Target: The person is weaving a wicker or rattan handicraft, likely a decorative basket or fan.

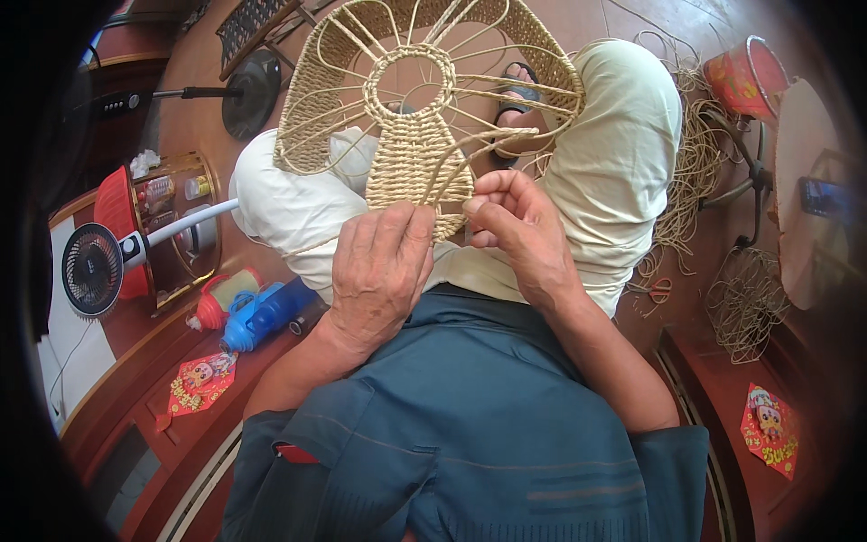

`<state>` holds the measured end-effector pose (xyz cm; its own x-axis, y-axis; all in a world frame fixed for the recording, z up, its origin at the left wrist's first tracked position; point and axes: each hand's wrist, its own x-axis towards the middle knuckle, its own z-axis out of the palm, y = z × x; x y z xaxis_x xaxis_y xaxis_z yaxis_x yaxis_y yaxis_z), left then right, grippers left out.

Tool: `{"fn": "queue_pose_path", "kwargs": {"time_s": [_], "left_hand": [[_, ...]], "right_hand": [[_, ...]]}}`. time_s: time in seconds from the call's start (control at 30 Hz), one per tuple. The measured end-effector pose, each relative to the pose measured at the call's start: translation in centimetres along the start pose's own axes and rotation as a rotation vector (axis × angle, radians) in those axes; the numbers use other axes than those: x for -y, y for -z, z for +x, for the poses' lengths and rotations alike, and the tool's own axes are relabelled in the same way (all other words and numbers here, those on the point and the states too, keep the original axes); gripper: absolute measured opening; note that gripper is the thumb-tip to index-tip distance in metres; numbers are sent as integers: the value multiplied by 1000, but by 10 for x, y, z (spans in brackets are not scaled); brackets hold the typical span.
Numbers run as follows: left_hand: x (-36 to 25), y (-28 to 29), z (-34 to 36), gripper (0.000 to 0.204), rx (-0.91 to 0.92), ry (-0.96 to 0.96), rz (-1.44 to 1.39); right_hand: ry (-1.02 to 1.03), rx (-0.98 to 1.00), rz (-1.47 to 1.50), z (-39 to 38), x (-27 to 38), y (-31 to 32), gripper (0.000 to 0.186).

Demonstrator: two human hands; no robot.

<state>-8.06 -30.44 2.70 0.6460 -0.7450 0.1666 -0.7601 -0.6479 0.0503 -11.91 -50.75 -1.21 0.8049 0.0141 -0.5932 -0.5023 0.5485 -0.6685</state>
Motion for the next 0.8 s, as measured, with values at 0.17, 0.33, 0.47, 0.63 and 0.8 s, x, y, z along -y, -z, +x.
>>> {"fn": "queue_pose_path", "kwargs": {"time_s": [0.17, 0.33, 0.47, 0.63, 0.8], "left_hand": [[3, 0, -2, 43, -85, -16, -13], [0, -4, -1, 43, -50, 9, 16], [-5, -3, 3, 42, 4, 53, 37], [-3, -2, 3, 43, 38, 48, 12], [20, -10, -6, 48, -134, -109, -99]], "right_hand": [[-79, 92, 105, 5, -7, 0, 32], [-108, 134, 152, 9, -12, -3, 40], [-95, 147, 196, 13, -15, -9, 41], [-80, 123, 177, 16, -15, -14, 42], [-79, 127, 174, 16, -16, -15, 41]]}}
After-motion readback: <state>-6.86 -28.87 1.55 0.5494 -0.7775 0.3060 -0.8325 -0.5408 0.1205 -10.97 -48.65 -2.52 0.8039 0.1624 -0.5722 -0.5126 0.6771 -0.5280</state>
